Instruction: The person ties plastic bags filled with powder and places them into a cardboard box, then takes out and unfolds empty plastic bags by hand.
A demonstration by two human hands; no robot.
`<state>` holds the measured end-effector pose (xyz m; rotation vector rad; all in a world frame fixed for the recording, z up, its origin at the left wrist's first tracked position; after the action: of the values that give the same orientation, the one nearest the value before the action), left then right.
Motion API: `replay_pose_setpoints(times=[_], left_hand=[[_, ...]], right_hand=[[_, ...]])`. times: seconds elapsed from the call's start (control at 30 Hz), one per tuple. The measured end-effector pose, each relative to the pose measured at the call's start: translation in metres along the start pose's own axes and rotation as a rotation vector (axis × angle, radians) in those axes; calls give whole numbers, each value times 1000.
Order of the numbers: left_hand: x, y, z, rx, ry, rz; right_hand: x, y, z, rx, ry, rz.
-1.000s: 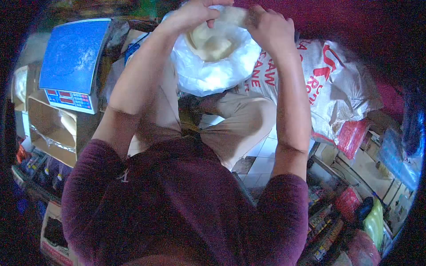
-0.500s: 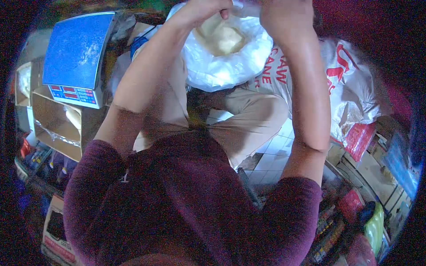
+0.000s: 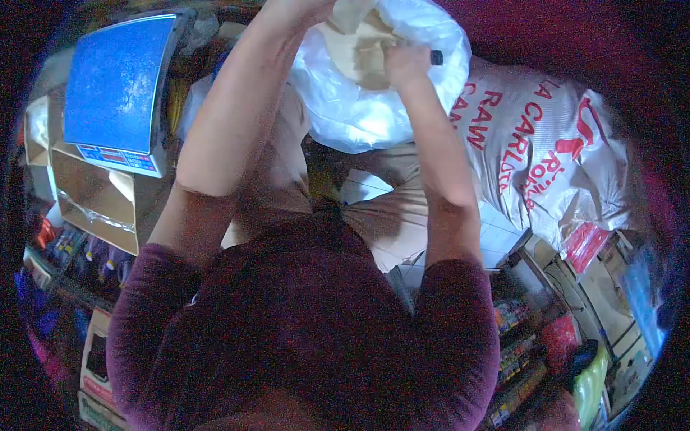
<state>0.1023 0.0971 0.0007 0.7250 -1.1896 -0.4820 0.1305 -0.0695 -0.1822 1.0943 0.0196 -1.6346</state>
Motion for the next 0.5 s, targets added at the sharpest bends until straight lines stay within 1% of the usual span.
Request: replay_pose_setpoints(times=[0.03, 0.07, 0.13, 0.17, 0.2, 0.27, 0.3, 0.33, 0.37, 0.4, 0.43, 0.5], left_hand=[[1, 3, -1, 63, -31, 9], [1, 7, -2, 127, -60, 17], [0, 3, -5, 107, -53, -21], [1, 1, -8, 96, -55, -54], [-1, 0, -12, 94, -51, -55], [-5, -16, -22, -46, -67, -134], [-5, -16, -20, -48, -64, -136], [-5, -11, -18, 6, -48, -136], [-4, -4, -16, 63, -35, -137], [-3, -5, -16, 64, -39, -136], [-3, -4, -14, 83, -27, -113], [-3, -3, -11, 111, -23, -89]], right_hand=[[-3, -11, -5, -15, 102, 81], [-1, -16, -17, -25, 102, 75], [7, -37, -28, -119, -157, -131], [-11, -44, -14, -166, 55, -390], [-4, -50, -22, -170, 55, -391], [9, -66, -34, -214, 25, -678], [18, -68, -36, -226, -38, -718], [25, -69, -34, -226, -40, -721], [32, -70, -32, -219, -81, -958], [40, -67, -30, -207, -121, -1192], [29, -55, -18, -201, -117, -1190], [-12, -11, 11, -153, 238, -1035]])
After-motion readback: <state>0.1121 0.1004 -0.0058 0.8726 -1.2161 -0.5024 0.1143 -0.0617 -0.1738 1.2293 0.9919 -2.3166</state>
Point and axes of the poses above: each hand's wrist, its own z-axis away from the middle knuckle, its own x-axis out of the palm, y = z × x, the point moved 9 cm from there along -z, towards the middle knuckle, and after that the axes turned 10 degrees about z, right-handed, at the moved point
